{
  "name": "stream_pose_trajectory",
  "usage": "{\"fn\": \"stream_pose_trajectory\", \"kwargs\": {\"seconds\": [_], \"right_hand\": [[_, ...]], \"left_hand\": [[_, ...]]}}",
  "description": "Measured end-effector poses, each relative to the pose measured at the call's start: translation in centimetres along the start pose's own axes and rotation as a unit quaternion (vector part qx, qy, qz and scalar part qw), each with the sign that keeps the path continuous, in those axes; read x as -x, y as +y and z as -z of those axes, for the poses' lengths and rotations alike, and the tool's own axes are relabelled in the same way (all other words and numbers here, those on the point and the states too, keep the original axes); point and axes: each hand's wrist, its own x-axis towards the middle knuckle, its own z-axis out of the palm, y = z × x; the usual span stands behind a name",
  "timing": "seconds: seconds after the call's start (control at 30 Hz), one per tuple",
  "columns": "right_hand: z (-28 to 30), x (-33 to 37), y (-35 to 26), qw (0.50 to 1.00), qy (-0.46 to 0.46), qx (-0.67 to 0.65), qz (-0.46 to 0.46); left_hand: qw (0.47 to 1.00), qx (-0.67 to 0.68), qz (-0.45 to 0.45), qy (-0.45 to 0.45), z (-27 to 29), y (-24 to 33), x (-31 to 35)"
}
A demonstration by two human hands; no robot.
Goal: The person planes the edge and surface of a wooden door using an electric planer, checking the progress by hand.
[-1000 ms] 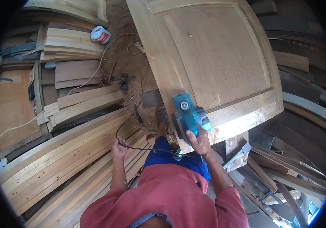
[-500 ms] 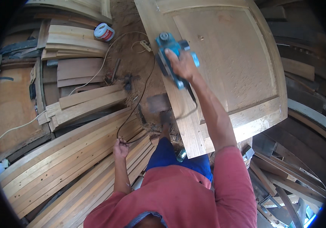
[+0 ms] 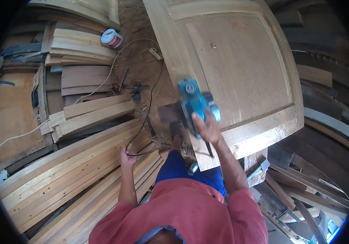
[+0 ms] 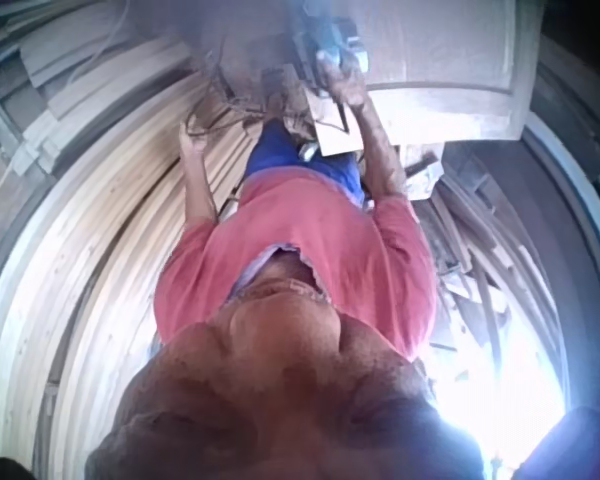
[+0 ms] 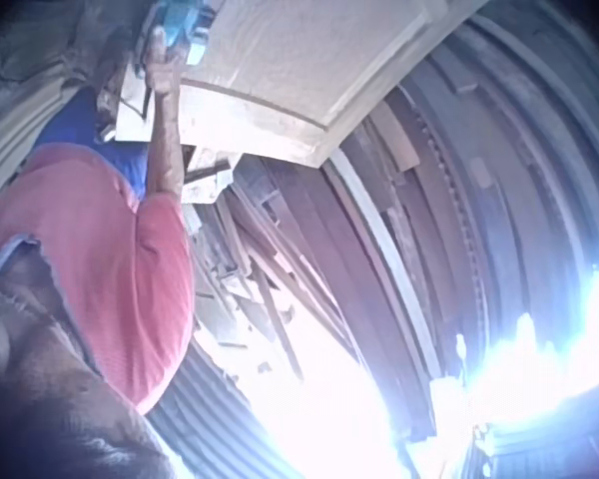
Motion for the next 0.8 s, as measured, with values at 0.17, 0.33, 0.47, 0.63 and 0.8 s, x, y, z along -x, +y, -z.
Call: {"fn": "stream_pose_trajectory", "kwargs": {"seconds": [0.17,0.33,0.47,0.63,0.8], "right_hand": [[-0.3,9.4,-0.6,0.984,0.000,-0.135,-0.115],[0.3,10.5,-1.3,0.981,0.009,-0.152,-0.122],[-0.5,10.7,-1.7,0.985,0.018,-0.140,-0.095],[-2.3,12.3,-0.6,0.989,-0.010,-0.128,-0.078],[-3.6,13.0,1.4,0.986,0.001,-0.123,-0.111]], "left_hand": [[0.953,0.143,-0.202,-0.178,-13.8,8.5,5.7],[0.751,0.052,-0.315,-0.577,-15.8,14.9,17.2],[0.954,0.050,-0.262,-0.139,1.0,11.8,6.9],[0.995,0.044,-0.018,0.092,13.6,-2.0,0.8],[0.996,0.034,0.013,0.078,8.6,-5.7,-1.4]]}}
